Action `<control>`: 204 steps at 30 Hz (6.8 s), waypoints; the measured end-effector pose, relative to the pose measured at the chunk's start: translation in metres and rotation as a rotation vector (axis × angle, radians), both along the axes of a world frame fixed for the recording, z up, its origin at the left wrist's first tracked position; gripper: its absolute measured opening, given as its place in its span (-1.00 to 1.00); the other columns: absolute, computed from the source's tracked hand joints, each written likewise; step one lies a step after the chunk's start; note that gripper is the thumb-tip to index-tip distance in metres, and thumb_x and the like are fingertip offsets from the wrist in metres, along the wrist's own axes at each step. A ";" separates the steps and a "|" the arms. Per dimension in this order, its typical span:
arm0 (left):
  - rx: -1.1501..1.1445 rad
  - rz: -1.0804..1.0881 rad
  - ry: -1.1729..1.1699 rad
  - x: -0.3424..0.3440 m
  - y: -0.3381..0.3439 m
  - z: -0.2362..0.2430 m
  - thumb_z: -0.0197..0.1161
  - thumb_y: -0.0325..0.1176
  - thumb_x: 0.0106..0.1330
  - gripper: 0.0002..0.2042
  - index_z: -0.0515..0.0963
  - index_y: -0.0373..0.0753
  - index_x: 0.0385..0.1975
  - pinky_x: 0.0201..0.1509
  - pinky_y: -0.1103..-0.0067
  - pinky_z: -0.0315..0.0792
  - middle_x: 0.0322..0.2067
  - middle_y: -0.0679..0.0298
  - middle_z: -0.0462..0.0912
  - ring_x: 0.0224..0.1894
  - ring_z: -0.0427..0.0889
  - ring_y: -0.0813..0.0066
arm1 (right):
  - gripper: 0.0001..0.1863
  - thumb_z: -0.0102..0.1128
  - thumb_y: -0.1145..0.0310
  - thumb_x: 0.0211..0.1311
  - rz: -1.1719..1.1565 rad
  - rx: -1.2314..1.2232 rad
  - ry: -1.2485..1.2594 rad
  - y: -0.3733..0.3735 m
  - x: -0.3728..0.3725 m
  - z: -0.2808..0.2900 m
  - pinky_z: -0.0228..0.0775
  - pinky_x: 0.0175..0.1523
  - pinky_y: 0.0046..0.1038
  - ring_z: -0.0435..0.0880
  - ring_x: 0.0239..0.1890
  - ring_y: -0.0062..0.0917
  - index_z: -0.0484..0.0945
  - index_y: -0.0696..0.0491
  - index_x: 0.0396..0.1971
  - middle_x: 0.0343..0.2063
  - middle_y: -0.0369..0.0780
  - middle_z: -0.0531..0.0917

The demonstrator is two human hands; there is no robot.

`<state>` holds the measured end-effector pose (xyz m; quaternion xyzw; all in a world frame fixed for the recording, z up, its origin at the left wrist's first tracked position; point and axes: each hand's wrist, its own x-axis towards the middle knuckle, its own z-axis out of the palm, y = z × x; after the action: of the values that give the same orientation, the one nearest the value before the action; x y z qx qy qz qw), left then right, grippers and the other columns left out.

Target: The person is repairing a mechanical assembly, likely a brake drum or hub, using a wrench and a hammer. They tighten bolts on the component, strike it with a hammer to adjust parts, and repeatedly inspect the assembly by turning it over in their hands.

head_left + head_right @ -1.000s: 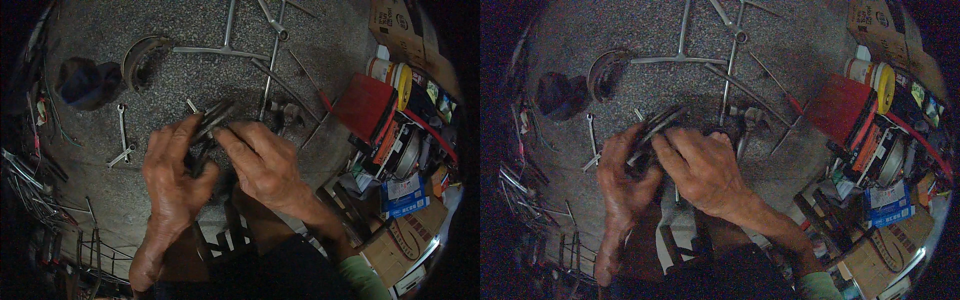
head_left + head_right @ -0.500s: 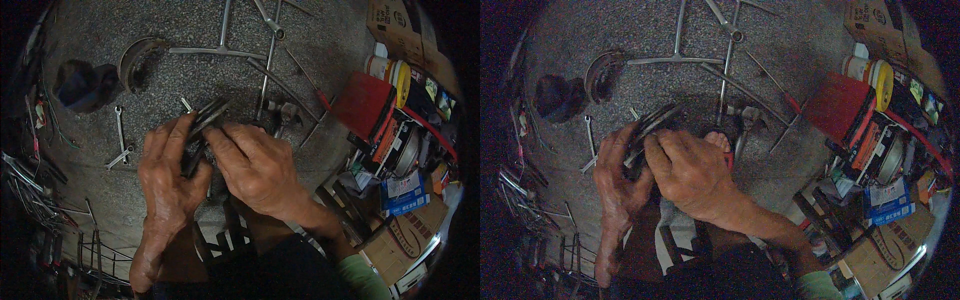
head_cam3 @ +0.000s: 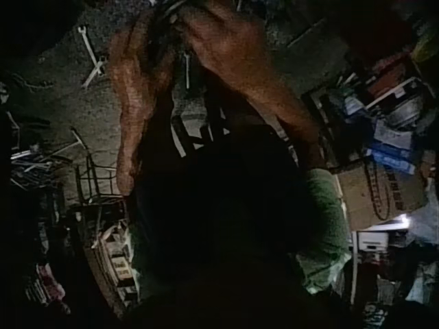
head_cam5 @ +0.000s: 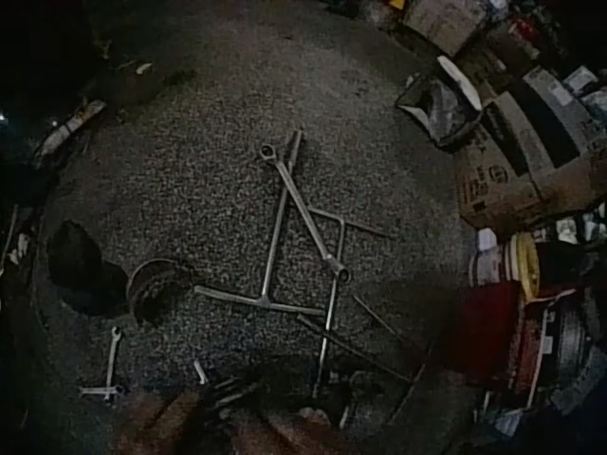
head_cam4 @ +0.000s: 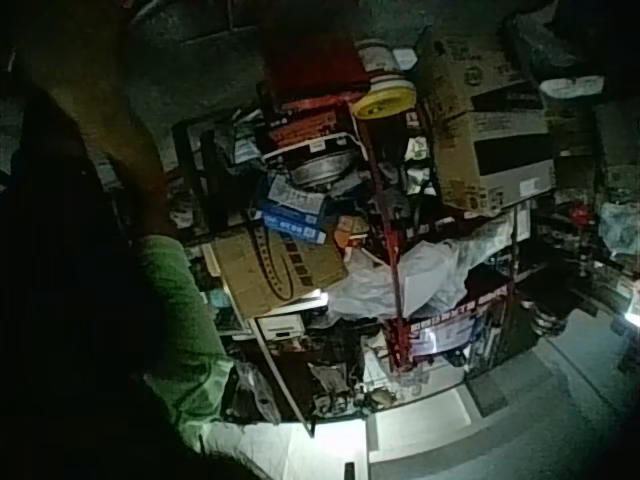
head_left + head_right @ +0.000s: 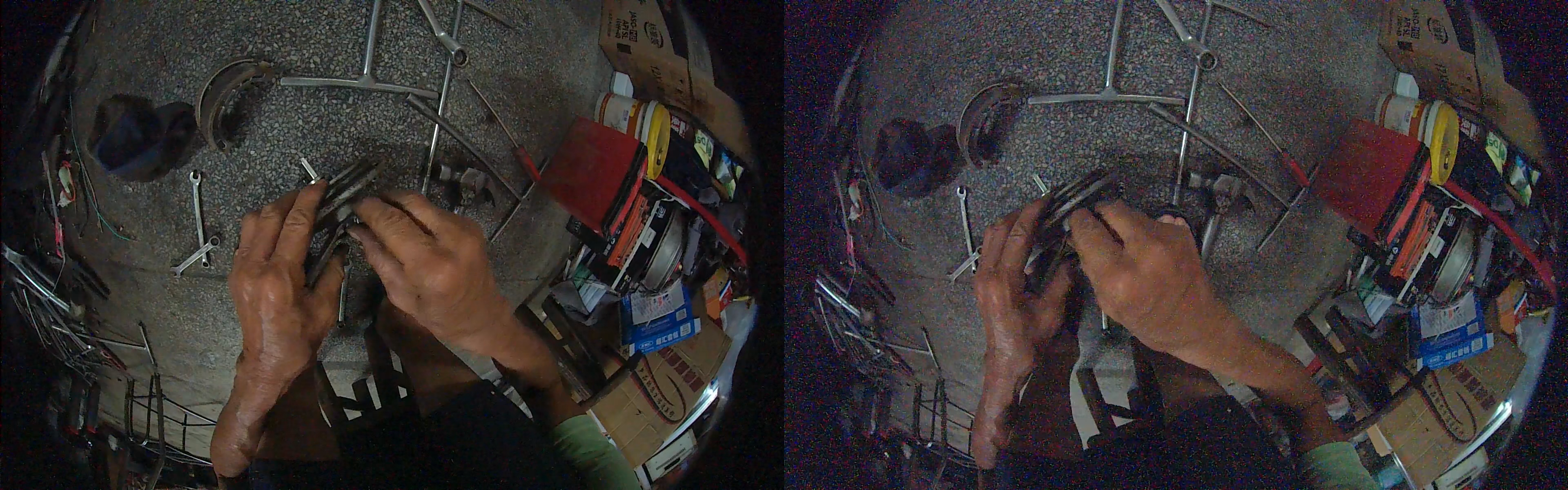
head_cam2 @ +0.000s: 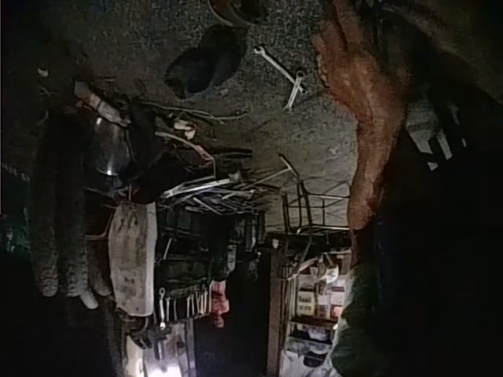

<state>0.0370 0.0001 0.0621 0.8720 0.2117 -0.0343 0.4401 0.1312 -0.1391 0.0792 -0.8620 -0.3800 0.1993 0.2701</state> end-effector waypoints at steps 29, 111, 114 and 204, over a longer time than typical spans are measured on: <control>-0.010 0.003 0.006 -0.001 0.001 0.001 0.40 -0.62 -0.16 -0.33 0.51 -0.27 0.13 -0.01 0.36 0.53 -0.03 0.01 0.59 -0.06 0.58 0.09 | -0.70 0.30 0.58 0.06 -0.036 0.089 -0.030 -0.011 -0.003 -0.008 0.59 -0.28 -0.45 0.71 -0.37 -0.36 0.63 0.18 -0.13 -0.26 -0.10 0.68; -0.744 -0.321 0.436 0.059 0.075 -0.059 0.40 -0.24 0.02 -0.39 0.50 -0.50 0.06 -0.01 0.50 0.48 -0.16 0.06 0.66 -0.12 0.61 0.39 | -0.80 0.25 0.35 0.28 -0.357 0.000 0.617 0.007 0.050 -0.087 0.44 -0.47 -0.56 0.56 -0.56 -0.68 0.61 0.19 -0.26 -0.49 -0.25 0.65; -0.821 -0.305 0.471 0.058 0.078 -0.063 0.45 -0.15 0.03 -0.34 0.48 -0.46 0.09 0.07 0.47 0.45 -0.07 0.06 0.62 -0.03 0.57 0.36 | -0.80 0.24 0.35 0.31 -0.371 0.016 0.672 0.007 0.052 -0.085 0.42 -0.50 -0.60 0.53 -0.59 -0.70 0.61 0.19 -0.24 -0.47 -0.29 0.64; 0.394 -0.342 -0.133 0.012 0.020 -0.052 0.41 -0.31 -0.03 -0.55 0.60 -0.21 -0.05 0.44 -0.03 -0.10 -0.03 0.27 0.62 0.21 0.42 0.22 | -0.51 0.21 -0.01 0.25 -0.049 0.071 0.502 0.016 0.070 -0.093 0.44 -0.32 -0.33 0.62 -0.50 -0.42 0.64 0.22 -0.37 -0.55 -0.10 0.65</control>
<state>0.0489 0.0202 0.0098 0.9643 0.0343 -0.0088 0.2626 0.2014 -0.1235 -0.0141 -0.7844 -0.2867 0.3868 0.3910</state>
